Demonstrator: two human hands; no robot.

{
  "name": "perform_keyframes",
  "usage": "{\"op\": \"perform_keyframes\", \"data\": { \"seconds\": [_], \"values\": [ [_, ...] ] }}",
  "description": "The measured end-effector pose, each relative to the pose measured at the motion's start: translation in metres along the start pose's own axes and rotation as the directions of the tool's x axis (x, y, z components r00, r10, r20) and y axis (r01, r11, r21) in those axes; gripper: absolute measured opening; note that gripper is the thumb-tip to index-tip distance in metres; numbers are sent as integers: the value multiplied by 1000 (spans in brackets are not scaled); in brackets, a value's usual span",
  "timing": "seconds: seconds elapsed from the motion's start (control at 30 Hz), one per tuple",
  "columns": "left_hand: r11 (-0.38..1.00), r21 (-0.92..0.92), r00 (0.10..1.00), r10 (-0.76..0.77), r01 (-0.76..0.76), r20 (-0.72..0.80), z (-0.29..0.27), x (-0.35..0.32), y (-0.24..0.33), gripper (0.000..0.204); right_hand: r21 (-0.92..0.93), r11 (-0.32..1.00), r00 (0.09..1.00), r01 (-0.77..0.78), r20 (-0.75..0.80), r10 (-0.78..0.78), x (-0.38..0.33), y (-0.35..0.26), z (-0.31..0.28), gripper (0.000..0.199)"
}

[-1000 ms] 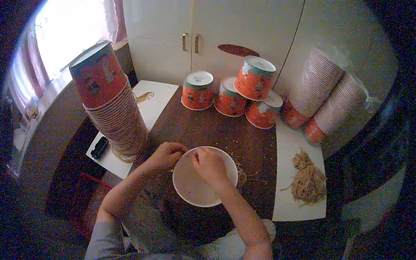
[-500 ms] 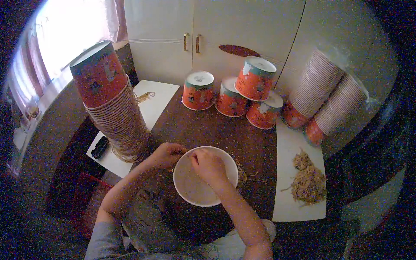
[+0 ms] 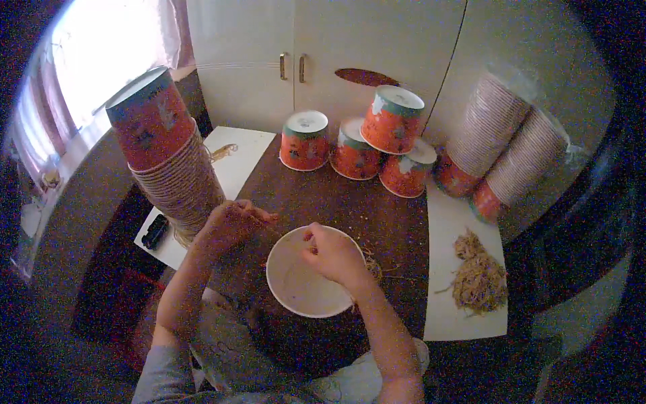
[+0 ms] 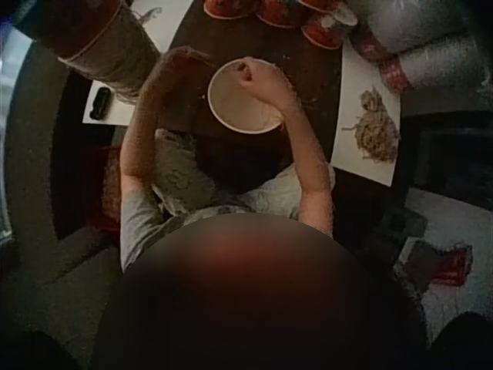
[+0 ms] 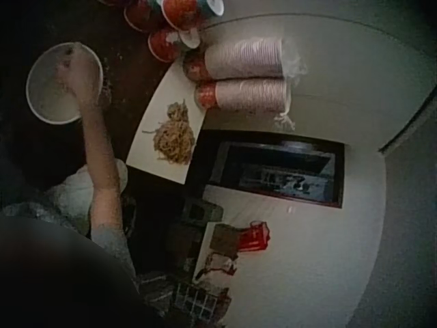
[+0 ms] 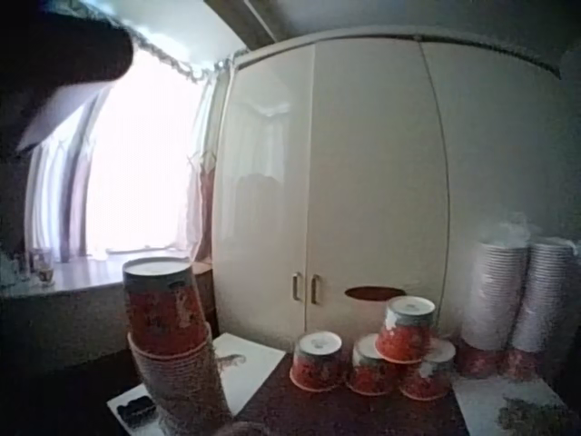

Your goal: Tying string handles through pre-punched holes in decorative paper cups.

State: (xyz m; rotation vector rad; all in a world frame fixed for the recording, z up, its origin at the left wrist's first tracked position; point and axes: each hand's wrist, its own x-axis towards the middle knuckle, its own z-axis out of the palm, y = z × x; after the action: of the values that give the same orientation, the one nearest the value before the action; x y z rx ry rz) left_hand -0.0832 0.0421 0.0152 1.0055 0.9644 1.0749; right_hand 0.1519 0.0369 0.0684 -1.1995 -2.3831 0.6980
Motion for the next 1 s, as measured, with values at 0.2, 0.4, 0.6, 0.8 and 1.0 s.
{"op": "perform_keyframes", "data": {
  "seconds": [0.2, 0.4, 0.6, 0.8, 1.0],
  "values": [
    [772, -633, 895, 322, -60, 307, 17, -11, 23, 12, 218, 976, 999, 17, 39, -26, 2, 5, -8, 18],
    [966, 202, 975, 124, -160, 183, 50, -11, 25, 25, 360, 906, 974, 222, -132, -186, 2, -2, -4, 11],
    [834, 524, 969, 47, -172, 244, 56, -12, 21, 21, 326, 892, 945, 314, -196, -261, 6, -1, -3, 14],
    [945, 315, 964, 2, -89, 267, 49, -12, 16, 17, -135, 947, 909, 290, -272, -317, 7, 2, 13, 12],
    [965, 221, 968, 90, -142, 233, 47, -9, 11, 15, -248, 950, 917, 191, -300, -263, 5, -4, 17, 9]
  ]
}}
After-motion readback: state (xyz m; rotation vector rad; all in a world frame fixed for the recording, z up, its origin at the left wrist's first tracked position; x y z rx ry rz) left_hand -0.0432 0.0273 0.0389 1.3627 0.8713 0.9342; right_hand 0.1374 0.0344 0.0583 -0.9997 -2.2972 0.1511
